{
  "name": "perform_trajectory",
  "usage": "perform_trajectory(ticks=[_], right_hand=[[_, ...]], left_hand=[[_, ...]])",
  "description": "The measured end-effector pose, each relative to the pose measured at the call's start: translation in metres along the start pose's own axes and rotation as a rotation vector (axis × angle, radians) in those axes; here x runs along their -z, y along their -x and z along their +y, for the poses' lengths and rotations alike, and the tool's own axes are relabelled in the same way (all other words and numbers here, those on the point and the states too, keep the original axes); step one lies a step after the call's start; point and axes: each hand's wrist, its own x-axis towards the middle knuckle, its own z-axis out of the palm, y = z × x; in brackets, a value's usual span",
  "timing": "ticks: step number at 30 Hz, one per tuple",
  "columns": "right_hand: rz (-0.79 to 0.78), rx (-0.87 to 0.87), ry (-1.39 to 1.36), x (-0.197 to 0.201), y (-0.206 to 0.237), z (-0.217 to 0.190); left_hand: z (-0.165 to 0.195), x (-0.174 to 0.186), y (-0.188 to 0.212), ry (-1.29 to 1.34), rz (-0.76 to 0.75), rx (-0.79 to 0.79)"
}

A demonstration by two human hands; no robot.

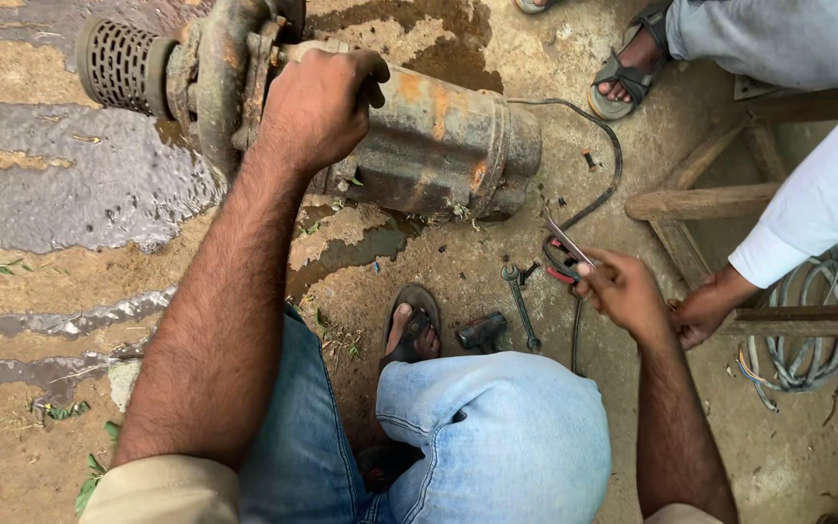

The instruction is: The person uses a wrench and hammer to loosen and remove bolts from a rusty motor casing. They reposition the motor and continue to work on the bolts with assistance from another person.

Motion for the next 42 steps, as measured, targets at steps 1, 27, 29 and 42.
perform_trajectory(ticks=[1,27,29,42], right_hand=[[0.004,0.008,0.12,0.003,-0.004,-0.022],[-0.246,0.092,0.781,0.021,-0.112,-0.187],[-0.146,0.137,0.826,0.012,-0.092,-0.173],[0.156,0.202,0.331,-0.162,-0.022,-0.021]], left_hand=[[0.004,-0.005,-0.002,-0.008,-0.021,0.011],[0.002,-0.03,-0.016,-0.022,-0.04,0.013],[0.002,-0.029,-0.014,-0.039,-0.002,-0.017],[-0.006,-0.038,-0.008,-0.008,-0.007,-0.019]])
